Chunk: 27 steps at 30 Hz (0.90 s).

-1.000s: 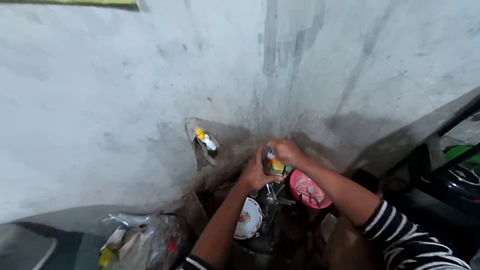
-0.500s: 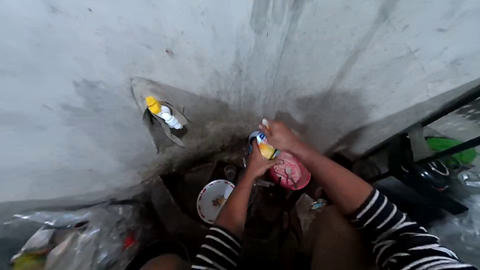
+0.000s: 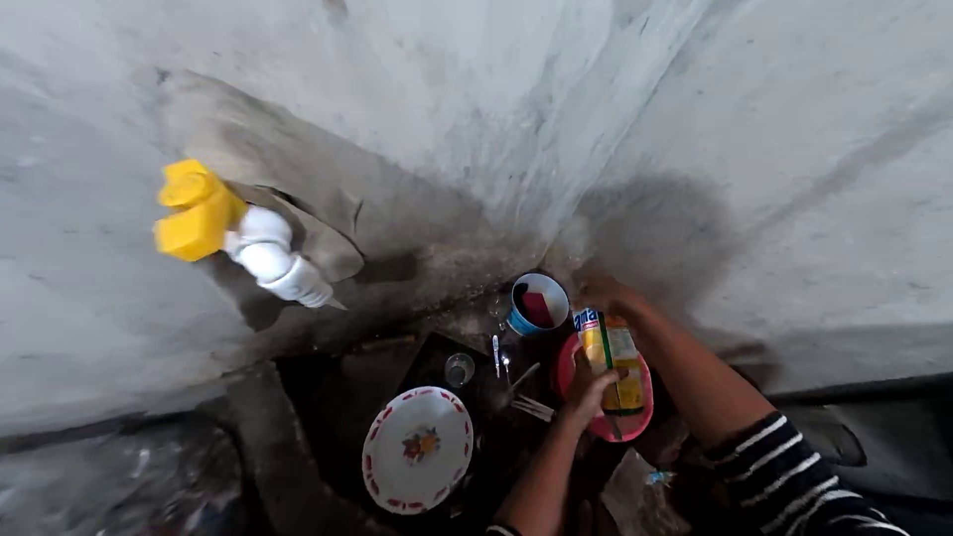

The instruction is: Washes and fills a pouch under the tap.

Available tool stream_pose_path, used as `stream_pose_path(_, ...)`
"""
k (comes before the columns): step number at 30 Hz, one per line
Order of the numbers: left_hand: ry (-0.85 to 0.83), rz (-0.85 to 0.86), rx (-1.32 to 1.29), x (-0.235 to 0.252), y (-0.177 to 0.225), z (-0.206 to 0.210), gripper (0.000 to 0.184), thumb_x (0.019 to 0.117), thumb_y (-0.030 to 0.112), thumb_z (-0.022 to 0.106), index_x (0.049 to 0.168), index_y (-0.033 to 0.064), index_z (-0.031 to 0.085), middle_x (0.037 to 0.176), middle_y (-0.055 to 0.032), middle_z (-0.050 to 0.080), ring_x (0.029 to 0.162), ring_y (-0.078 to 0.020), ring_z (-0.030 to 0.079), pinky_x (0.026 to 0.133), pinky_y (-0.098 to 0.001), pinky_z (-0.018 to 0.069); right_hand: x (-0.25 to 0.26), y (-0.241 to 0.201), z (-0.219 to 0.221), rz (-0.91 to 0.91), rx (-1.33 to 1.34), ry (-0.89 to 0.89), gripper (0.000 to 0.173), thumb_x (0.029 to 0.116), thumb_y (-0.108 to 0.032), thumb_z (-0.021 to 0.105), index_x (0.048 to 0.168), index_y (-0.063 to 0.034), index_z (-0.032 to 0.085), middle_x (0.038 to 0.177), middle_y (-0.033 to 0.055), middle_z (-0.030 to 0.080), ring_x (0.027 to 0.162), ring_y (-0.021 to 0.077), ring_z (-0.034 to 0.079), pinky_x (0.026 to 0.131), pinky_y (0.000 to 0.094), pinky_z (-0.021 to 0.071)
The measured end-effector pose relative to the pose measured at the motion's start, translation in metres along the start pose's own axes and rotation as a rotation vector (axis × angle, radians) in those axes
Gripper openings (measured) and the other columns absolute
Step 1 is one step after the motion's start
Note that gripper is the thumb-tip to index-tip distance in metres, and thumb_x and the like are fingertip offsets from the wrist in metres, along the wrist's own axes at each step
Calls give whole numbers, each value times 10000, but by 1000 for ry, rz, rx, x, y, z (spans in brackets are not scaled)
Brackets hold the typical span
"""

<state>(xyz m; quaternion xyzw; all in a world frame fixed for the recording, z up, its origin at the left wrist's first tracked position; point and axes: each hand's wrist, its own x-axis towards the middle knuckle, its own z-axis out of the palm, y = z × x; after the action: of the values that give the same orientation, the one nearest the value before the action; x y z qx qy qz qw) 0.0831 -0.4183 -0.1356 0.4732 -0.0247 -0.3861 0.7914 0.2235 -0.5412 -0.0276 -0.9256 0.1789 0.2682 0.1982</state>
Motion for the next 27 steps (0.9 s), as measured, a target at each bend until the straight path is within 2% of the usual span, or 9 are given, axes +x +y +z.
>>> stream_pose_path(4, 52, -60, -175, 17, -17, 7, 788, 1006, 243, 606, 1609, 93, 122, 1368, -208, 577, 1147, -233, 648, 969, -414, 550, 34, 6, 18, 83, -157, -30, 426, 936, -343, 736, 1199, -9, 708, 1235, 231, 675, 1192, 385, 626, 1037, 617, 463)
stream_pose_path(7, 80, -50, -349, 41, -39, 10, 767, 992, 290, 586, 1593, 96, 152, 1333, -199, 602, 1139, -252, 660, 955, -437, 567, 51, 12, 27, 87, -210, -22, 423, 934, -360, 708, 1216, -44, 721, 1261, 228, 674, 1234, 399, 611, 1051, 642, 453)
stream_pose_path(11, 80, -61, -452, 46, -17, 10, 575, 1009, 287, 532, 1509, 75, 345, 1250, -160, 642, 1087, -238, 666, 913, -428, 575, 68, 17, 31, 19, -105, 34, 386, 1020, -343, 598, 1206, -26, 717, 1232, 229, 685, 1199, 382, 634, 1047, 611, 465)
stream_pose_path(13, 113, -128, -506, 44, 9, 13, 384, 1051, 316, 479, 1363, 97, 521, 1149, -116, 679, 1006, -229, 683, 837, -434, 590, 69, 17, 28, -26, -3, 91, 402, 1062, -356, 551, 1197, -11, 707, 1189, 235, 691, 1150, 378, 650, 1024, 594, 475)
stream_pose_path(14, 100, -174, -569, 48, 15, 12, 385, 1057, 368, 447, 1327, 115, 554, 1149, -118, 687, 1017, -261, 688, 834, -480, 591, 69, 17, 25, -38, 42, 115, 414, 1066, -376, 549, 1225, -25, 703, 1194, 229, 693, 1149, 375, 653, 1027, 593, 478)
stream_pose_path(18, 70, -216, -829, 72, 33, 9, 563, 1025, 549, 378, 1410, 162, 513, 1298, -159, 644, 1176, -374, 628, 916, -655, 517, 56, 19, 3, -125, 155, 178, 433, 1053, -460, 550, 1294, -129, 694, 1210, 164, 709, 1123, 324, 679, 994, 586, 520)
stream_pose_path(22, 45, -48, -977, 96, 48, 8, 562, 1018, 568, 368, 1374, 161, 522, 1268, -147, 649, 1147, -340, 640, 896, -611, 536, 16, 18, -29, -235, 292, 309, 412, 1058, -434, 557, 1288, -113, 677, 1236, 142, 704, 1082, 299, 695, 953, 563, 549)
stream_pose_path(25, 75, -44, -1076, 105, 65, 11, 675, 976, 677, 366, 1406, 170, 487, 1295, -167, 622, 1126, -346, 636, 859, -561, 554, -6, 25, -41, -249, 329, 355, 383, 1058, -408, 570, 1291, -123, 672, 1222, 127, 706, 1062, 278, 693, 922, 533, 554)
stream_pose_path(27, 112, -48, -1146, 99, 85, 21, 761, 946, 745, 362, 1454, 186, 461, 1348, -178, 597, 1156, -361, 625, 883, -560, 553, -16, 30, -43, -241, 343, 395, 367, 1058, -408, 569, 1273, -133, 684, 1183, 115, 720, 1045, 260, 697, 918, 531, 553)
